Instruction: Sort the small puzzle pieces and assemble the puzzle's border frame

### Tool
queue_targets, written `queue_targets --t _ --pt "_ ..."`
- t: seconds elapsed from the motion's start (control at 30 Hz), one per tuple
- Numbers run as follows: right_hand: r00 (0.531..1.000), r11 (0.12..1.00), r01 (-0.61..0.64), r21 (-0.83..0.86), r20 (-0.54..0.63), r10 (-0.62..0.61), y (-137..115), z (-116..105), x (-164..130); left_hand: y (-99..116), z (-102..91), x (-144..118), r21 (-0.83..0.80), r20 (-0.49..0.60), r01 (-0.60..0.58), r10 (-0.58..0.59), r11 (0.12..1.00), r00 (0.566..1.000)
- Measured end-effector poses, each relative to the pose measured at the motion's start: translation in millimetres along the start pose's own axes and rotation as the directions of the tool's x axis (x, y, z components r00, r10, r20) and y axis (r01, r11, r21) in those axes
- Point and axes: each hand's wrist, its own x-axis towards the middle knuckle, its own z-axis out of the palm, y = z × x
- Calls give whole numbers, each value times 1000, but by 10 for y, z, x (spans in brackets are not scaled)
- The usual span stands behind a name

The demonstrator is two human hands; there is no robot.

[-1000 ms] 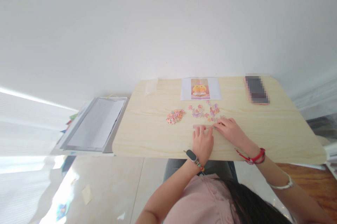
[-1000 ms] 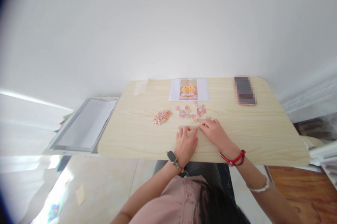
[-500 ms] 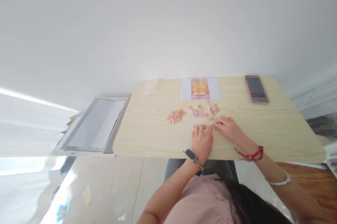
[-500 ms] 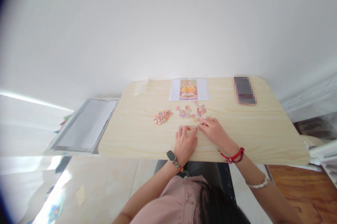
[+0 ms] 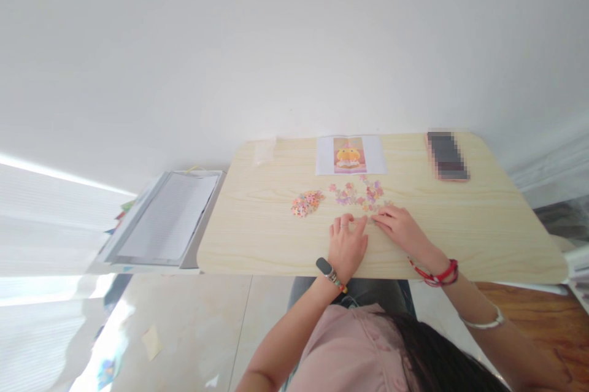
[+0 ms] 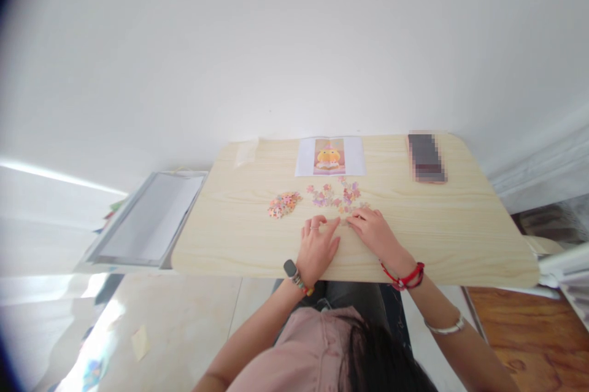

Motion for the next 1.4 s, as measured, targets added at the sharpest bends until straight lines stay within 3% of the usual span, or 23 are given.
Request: queue_targets --t 0.23,0.47,0.83,1.2,1.4 --pt "983 992 -122 23 -138 124 -53 74 -241 -307 -107 -173 90 -33 136 -134 987 990" --pt "977 982 -179 -60 -128 171 -219 96 -307 -333 -49 -186 101 3 123 -124 987 992" --pt "966 977 -203 -68 -179 188 -249 169 -333 -444 -98 -132 62 32 41 -43 997 999" --pt "953 974 -225 -16 -209 217 -231 184 -356 -611 -45 -87 -78 -13 -44 44 996 999" --pt "947 970 -242 -9 -218 235 -225 201 -371 -656 -29 -115 -75 -60 -59 54 995 997"
